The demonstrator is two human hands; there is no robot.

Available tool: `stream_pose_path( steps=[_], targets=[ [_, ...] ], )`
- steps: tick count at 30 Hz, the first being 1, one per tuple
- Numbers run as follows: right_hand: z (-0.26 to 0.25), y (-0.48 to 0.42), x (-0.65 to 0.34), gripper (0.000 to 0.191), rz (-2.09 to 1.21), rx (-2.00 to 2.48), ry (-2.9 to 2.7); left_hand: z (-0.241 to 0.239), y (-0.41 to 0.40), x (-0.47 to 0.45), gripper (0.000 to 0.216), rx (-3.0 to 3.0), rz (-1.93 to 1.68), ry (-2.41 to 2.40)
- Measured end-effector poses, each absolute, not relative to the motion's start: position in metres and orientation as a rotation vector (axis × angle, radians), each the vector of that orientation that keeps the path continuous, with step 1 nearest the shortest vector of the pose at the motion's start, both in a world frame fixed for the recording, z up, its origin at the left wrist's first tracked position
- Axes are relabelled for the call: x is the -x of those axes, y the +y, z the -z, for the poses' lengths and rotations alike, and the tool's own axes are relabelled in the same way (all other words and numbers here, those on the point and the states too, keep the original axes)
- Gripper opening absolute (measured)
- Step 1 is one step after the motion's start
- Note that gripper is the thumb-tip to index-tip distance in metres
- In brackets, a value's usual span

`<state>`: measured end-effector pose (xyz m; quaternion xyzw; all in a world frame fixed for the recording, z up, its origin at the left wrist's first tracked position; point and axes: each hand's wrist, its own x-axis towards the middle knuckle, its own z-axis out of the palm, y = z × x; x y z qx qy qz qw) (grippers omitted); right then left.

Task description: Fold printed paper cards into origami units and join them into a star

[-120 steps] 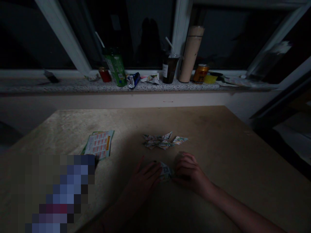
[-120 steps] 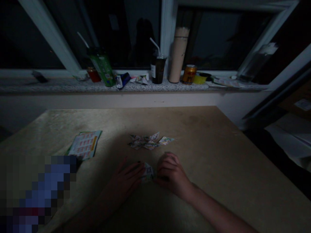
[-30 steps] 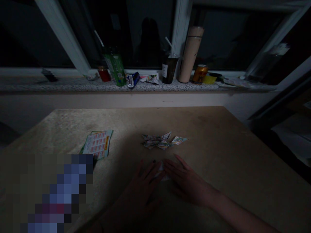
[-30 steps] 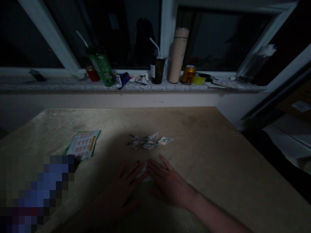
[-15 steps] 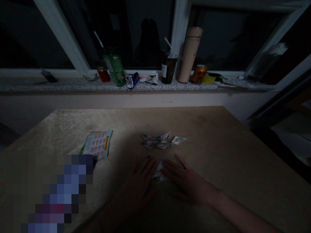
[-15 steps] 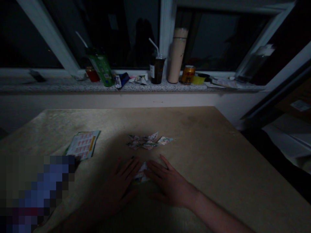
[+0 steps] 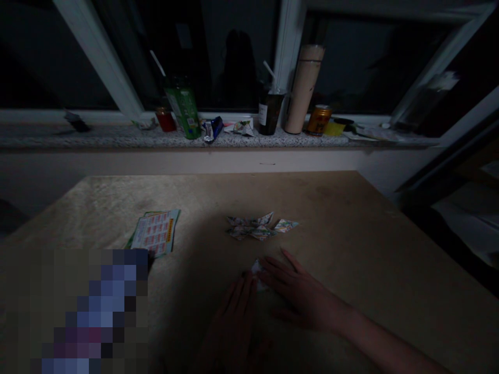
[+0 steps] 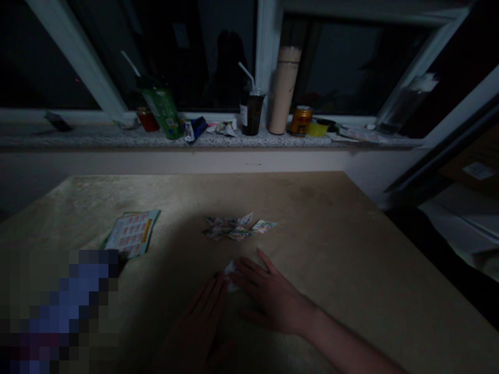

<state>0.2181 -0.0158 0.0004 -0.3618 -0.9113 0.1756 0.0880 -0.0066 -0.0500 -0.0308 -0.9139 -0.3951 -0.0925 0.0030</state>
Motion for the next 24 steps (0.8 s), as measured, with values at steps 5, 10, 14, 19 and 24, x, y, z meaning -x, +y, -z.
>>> stream_pose_path(
  steps=[5,10,14,19,24],
  targets=[
    [-0.002,-0.015,-0.218,0.070,-0.623,1.079,-2.751,0.035,-0.044,0.010,0.085,2.850,0.340,-1.215],
    [0.001,-0.014,-0.219,0.067,-0.618,1.059,-2.747,0.036,-0.040,0.014,0.081,2.946,0.332,-1.201],
    [0.003,-0.015,-0.219,0.065,-0.590,1.051,-2.736,0.034,-0.035,0.017,0.081,3.046,0.305,-1.130],
    [0.003,-0.015,-0.217,0.064,-0.549,1.058,-2.732,0.031,-0.030,0.019,0.079,3.056,0.231,-1.105],
    [0.005,-0.015,-0.216,0.062,-0.469,1.051,-2.737,0.034,-0.033,0.016,0.073,2.963,0.257,-1.096]
  ],
)
